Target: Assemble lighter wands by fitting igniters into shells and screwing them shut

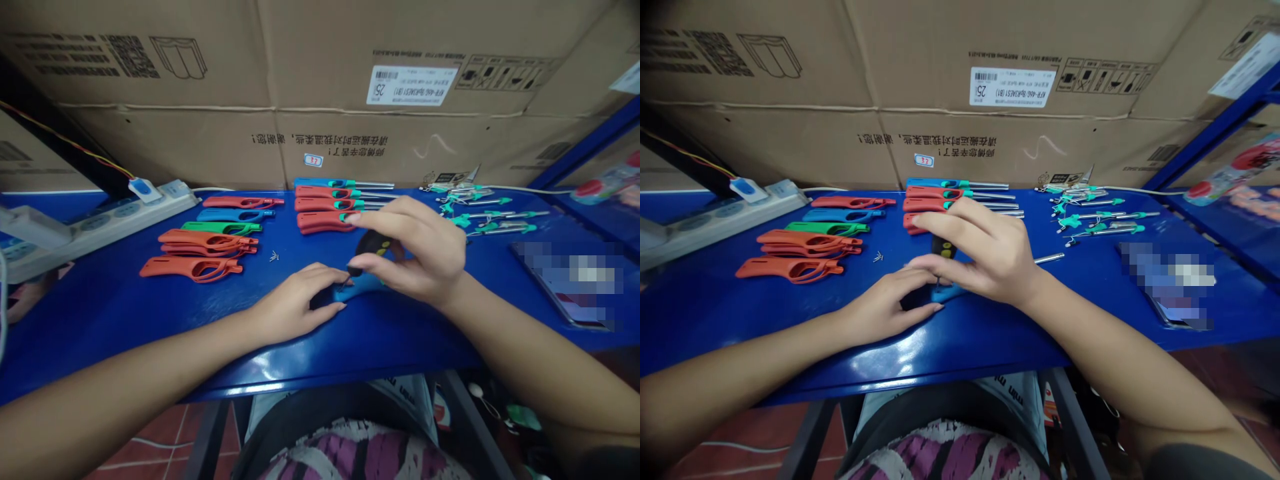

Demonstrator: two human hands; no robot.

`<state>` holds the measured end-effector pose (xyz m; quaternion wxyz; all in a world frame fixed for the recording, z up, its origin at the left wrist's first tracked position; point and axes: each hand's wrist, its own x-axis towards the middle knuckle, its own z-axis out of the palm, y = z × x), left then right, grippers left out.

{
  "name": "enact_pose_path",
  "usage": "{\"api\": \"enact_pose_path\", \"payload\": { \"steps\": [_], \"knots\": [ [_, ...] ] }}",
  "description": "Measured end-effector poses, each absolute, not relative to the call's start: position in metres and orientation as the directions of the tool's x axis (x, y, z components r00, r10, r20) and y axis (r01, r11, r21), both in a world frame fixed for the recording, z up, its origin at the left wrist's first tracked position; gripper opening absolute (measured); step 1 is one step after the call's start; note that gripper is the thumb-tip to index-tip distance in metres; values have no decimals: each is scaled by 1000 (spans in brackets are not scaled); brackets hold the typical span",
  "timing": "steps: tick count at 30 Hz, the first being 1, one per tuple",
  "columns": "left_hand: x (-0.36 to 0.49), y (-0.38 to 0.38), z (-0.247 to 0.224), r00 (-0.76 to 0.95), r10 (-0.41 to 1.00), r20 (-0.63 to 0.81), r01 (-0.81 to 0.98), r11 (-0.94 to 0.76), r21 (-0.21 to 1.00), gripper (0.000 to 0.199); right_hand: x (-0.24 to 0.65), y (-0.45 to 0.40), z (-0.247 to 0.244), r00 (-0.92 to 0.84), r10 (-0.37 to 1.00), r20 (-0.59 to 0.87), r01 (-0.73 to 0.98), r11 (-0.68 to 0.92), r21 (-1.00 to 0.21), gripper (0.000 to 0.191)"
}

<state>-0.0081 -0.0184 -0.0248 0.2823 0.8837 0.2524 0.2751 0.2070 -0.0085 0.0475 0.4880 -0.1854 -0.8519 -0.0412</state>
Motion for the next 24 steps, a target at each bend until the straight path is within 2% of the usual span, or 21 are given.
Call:
{"api": "enact_pose_path", "payload": {
  "steps": [3, 5, 9, 13, 17, 18, 22, 24],
  "knots": [
    [-8, -18, -24, 724, 600, 340, 286, -710, 644, 30, 208, -8, 47, -487, 407, 773, 367, 898, -242, 38],
    [-8, -18, -24, 730, 597, 334, 285, -709, 645, 31, 208, -8, 47, -488, 446, 750, 362, 886, -291, 35],
    [-8, -18, -24, 728, 596, 339, 286, -713, 640, 29, 210, -9, 48, -469, 342, 814, 373, 912, -168, 35],
    [-8, -18, -24, 733, 588, 342, 287, -723, 628, 29, 209, -10, 49, -543, 427, 723, 342, 899, -275, 39],
    [-8, -18, -24, 727, 589, 354, 284, -727, 626, 28, 208, -11, 48, -497, 322, 806, 367, 919, -141, 32],
    [-8, -18, -24, 726, 591, 352, 284, -724, 629, 28, 208, -11, 48, -494, 328, 805, 379, 915, -140, 35],
    [-8, -18, -23, 731, 596, 332, 293, -714, 636, 30, 210, -9, 48, -543, 436, 717, 356, 893, -273, 39],
    [-8, -18, -23, 734, 592, 333, 289, -716, 636, 30, 213, -8, 48, -534, 364, 763, 367, 913, -178, 34]
  ]
}}
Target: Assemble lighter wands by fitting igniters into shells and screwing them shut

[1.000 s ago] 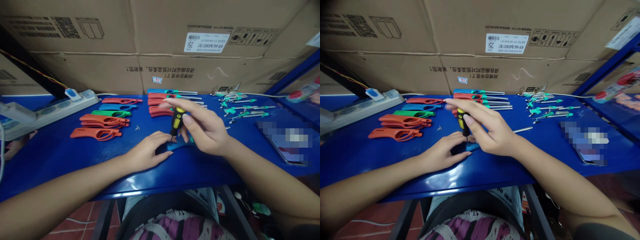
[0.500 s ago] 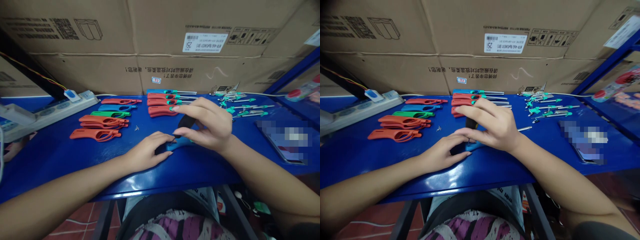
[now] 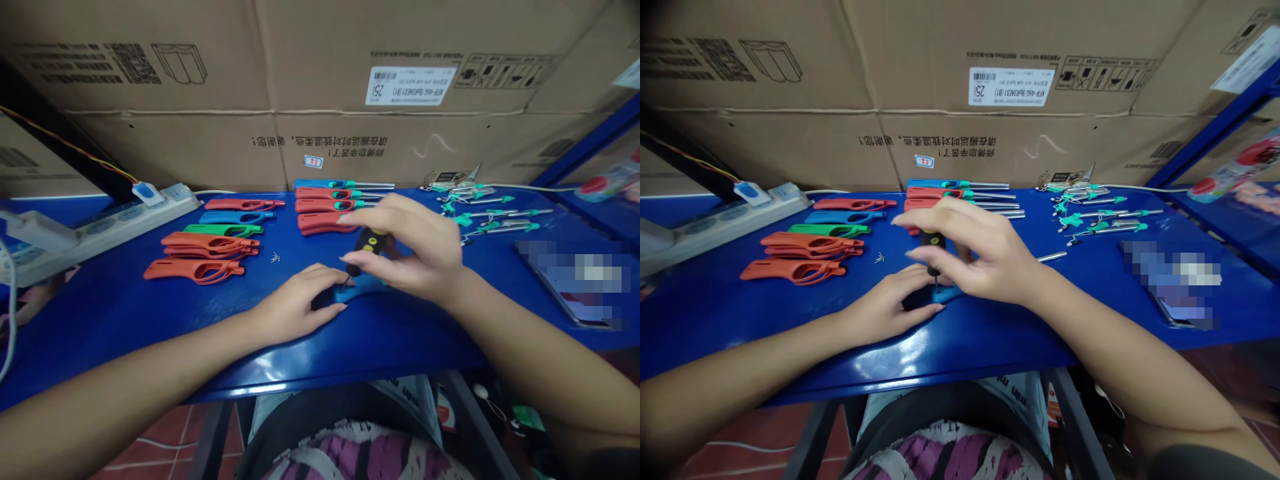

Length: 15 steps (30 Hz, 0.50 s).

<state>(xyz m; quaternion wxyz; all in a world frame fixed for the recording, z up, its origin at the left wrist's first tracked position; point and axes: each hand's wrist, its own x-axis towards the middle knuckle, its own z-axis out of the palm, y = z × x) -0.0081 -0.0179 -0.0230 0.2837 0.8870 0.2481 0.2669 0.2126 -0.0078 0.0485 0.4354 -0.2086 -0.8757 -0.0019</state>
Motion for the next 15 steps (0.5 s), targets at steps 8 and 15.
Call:
{"api": "enact_pose_path", "payload": {
  "steps": [8, 15],
  "knots": [
    [-9, -18, -26, 722, 604, 337, 299, -712, 635, 29, 215, -8, 48, -525, 324, 787, 343, 927, -152, 33],
    [-9, -18, -24, 723, 609, 326, 308, -706, 637, 28, 210, -11, 47, -543, 362, 757, 368, 914, -173, 43]
  ]
}}
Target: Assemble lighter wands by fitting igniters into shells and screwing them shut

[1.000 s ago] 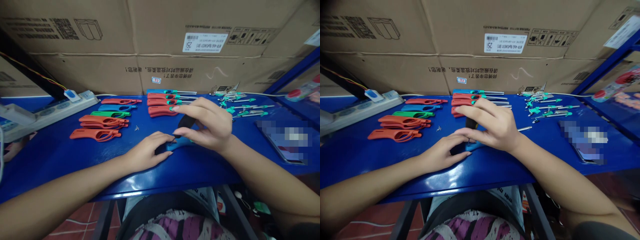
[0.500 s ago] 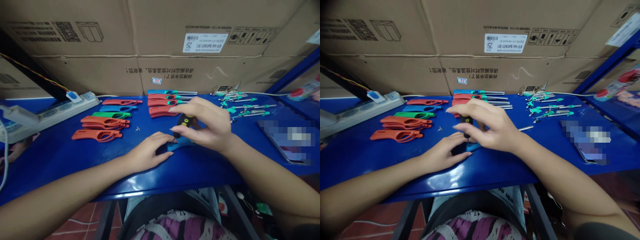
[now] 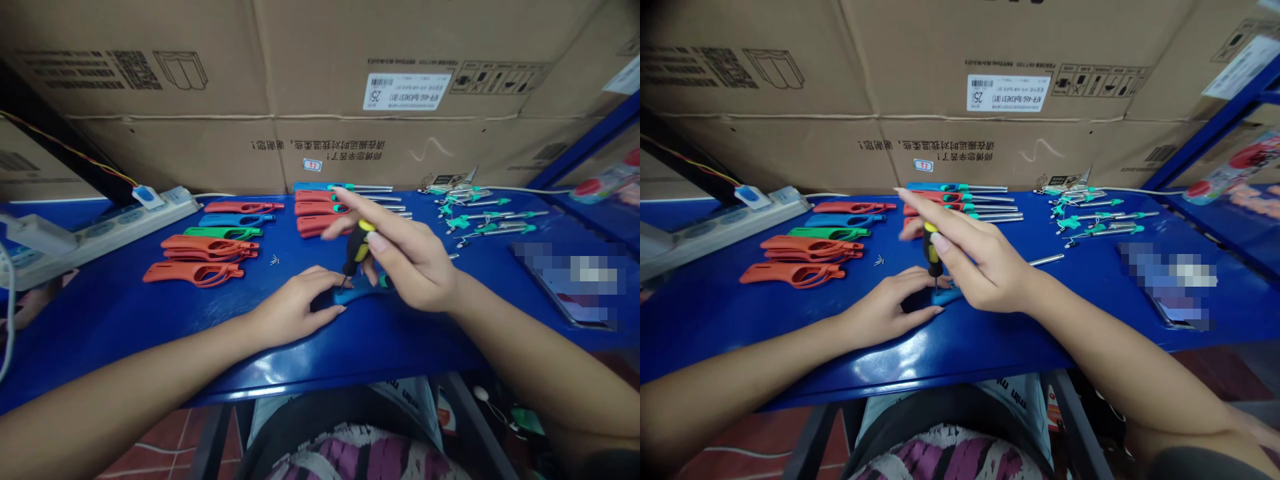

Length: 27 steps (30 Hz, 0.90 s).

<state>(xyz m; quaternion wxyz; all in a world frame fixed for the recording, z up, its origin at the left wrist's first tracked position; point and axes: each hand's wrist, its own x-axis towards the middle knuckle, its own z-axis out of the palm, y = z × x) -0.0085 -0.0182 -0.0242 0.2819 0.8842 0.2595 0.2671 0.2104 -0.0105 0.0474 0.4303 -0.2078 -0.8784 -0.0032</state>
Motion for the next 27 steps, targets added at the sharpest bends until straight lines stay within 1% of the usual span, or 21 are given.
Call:
{"api": "enact_pose_path", "payload": {
  "steps": [1, 2, 3, 5, 6, 7, 9, 10, 11, 12, 13, 14, 15, 16, 19, 20, 21, 23, 24, 25, 27],
  "knots": [
    [-9, -18, -24, 724, 607, 327, 307, -709, 635, 29, 210, -11, 47, -540, 391, 745, 387, 902, -192, 40],
    [-9, -18, -24, 725, 604, 332, 304, -713, 632, 29, 210, -11, 46, -525, 377, 763, 417, 895, -156, 35],
    [-9, -18, -24, 725, 601, 338, 299, -716, 631, 29, 211, -12, 45, -501, 319, 804, 446, 892, -76, 32],
    [-9, -18, -24, 720, 601, 347, 296, -718, 630, 28, 212, -11, 44, -488, 171, 856, 471, 877, 93, 35],
    [-9, -18, -24, 719, 603, 346, 296, -716, 632, 28, 213, -11, 43, -498, 139, 856, 452, 884, 119, 38],
    [-9, -18, -24, 721, 604, 341, 297, -713, 635, 27, 213, -11, 44, -515, 160, 842, 421, 903, 86, 42],
    [-9, -18, -24, 724, 605, 330, 301, -708, 638, 27, 212, -10, 45, -547, 294, 784, 364, 927, -94, 45],
    [-9, -18, -24, 726, 605, 327, 303, -708, 637, 28, 211, -10, 46, -548, 345, 762, 352, 922, -164, 44],
    [-9, -18, -24, 727, 603, 328, 303, -710, 635, 29, 211, -10, 47, -533, 357, 767, 354, 918, -181, 39],
    [-9, -18, -25, 727, 601, 332, 301, -714, 632, 29, 211, -9, 47, -510, 336, 791, 371, 916, -150, 33],
    [-9, -18, -25, 725, 599, 339, 298, -718, 629, 29, 211, -9, 47, -492, 293, 820, 394, 915, -90, 30],
    [-9, -18, -25, 723, 598, 346, 295, -720, 628, 29, 211, -9, 47, -491, 260, 832, 418, 908, -37, 31],
    [-9, -18, -25, 722, 597, 350, 292, -721, 628, 29, 212, -8, 47, -506, 259, 823, 434, 901, -17, 35],
    [-9, -18, -25, 720, 598, 351, 292, -720, 629, 28, 212, -8, 47, -534, 296, 792, 437, 899, -42, 39],
    [-9, -18, -26, 719, 604, 343, 306, -719, 624, 28, 211, -8, 47, -600, 426, 677, 381, 897, -226, 41],
    [-9, -18, -26, 719, 604, 345, 308, -721, 621, 28, 211, -8, 46, -588, 433, 683, 373, 894, -246, 38],
    [-9, -18, -26, 719, 602, 348, 307, -724, 618, 29, 211, -8, 46, -568, 412, 712, 372, 901, -225, 35],
    [-9, -17, -26, 718, 600, 354, 304, -727, 616, 30, 211, -7, 46, -542, 351, 764, 380, 913, -151, 38],
    [-9, -17, -26, 718, 600, 354, 301, -725, 619, 31, 211, -7, 46, -540, 347, 767, 380, 914, -146, 39],
    [-9, -17, -26, 720, 601, 348, 300, -721, 624, 31, 211, -7, 46, -547, 362, 755, 367, 914, -172, 39],
    [-9, -17, -25, 721, 605, 336, 304, -713, 632, 30, 211, -7, 47, -562, 418, 714, 322, 905, -277, 39]
  ]
}}
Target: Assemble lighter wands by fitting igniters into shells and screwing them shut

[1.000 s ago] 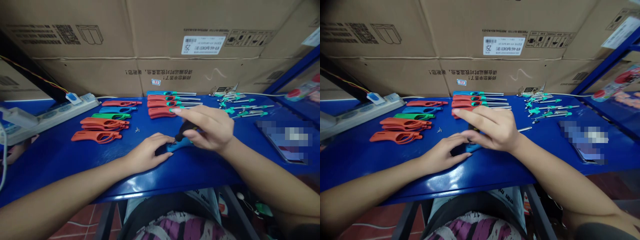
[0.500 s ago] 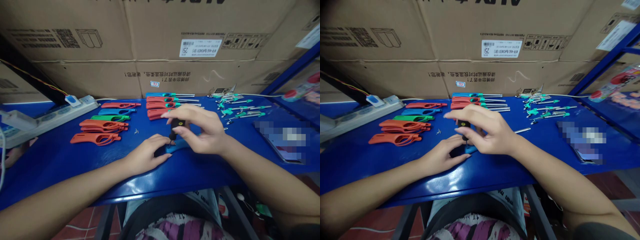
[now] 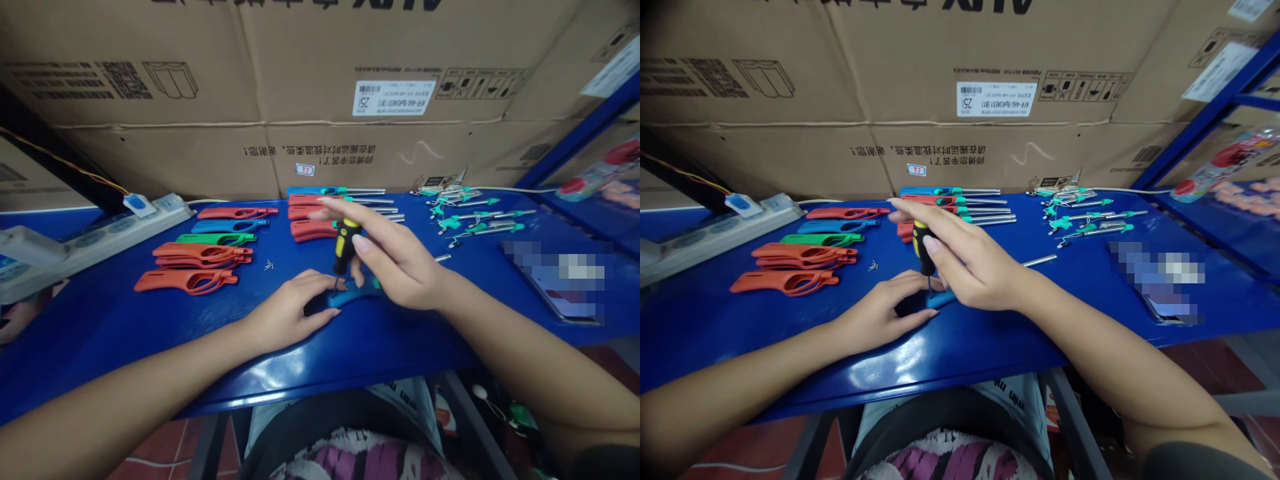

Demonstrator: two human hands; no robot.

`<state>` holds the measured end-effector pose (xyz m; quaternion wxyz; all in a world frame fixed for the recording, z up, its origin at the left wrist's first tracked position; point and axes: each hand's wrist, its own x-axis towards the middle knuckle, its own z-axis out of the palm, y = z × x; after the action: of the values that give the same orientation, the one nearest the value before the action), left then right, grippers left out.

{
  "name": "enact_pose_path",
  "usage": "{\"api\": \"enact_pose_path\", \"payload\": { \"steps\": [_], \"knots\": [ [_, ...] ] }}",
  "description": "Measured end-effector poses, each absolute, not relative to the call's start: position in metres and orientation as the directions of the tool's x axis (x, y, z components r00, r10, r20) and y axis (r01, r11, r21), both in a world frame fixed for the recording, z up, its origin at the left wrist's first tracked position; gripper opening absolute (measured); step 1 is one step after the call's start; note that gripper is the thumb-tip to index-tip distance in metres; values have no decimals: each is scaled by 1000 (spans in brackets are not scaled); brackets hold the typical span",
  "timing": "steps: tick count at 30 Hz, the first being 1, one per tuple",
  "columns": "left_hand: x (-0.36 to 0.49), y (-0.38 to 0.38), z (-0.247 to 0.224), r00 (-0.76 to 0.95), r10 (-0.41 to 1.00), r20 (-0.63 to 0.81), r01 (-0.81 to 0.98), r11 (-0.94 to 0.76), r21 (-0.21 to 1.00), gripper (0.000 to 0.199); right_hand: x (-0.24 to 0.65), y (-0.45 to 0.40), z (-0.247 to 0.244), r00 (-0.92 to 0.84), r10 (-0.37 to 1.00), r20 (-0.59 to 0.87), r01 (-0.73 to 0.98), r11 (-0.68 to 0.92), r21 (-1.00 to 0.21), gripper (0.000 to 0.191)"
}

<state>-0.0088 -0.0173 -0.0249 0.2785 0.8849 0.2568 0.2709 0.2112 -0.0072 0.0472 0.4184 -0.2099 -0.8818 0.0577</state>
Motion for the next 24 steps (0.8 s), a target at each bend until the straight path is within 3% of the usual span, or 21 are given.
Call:
{"api": "enact_pose_path", "payload": {
  "steps": [2, 6, 10, 14, 19, 22, 24],
  "knots": [
    [-9, -17, -25, 721, 607, 334, 307, -712, 632, 30, 212, -7, 48, -522, 424, 740, 316, 902, -293, 34],
    [-9, -17, -25, 721, 603, 342, 304, -719, 625, 29, 214, -7, 50, -490, 364, 792, 406, 899, -163, 34],
    [-9, -18, -24, 719, 614, 325, 324, -710, 625, 30, 214, -9, 53, -530, 460, 712, 310, 887, -343, 35],
    [-9, -18, -23, 716, 614, 331, 328, -715, 617, 28, 213, -10, 51, -462, 324, 826, 347, 923, -169, 31],
    [-8, -18, -24, 718, 619, 318, 333, -707, 624, 29, 211, -8, 47, -488, 445, 751, 315, 892, -324, 32],
    [-8, -18, -24, 718, 616, 324, 331, -712, 620, 28, 212, -7, 49, -467, 333, 819, 343, 922, -179, 23],
    [-8, -17, -24, 718, 615, 327, 329, -713, 619, 28, 212, -8, 51, -498, 319, 806, 351, 924, -150, 28]
  ]
}}
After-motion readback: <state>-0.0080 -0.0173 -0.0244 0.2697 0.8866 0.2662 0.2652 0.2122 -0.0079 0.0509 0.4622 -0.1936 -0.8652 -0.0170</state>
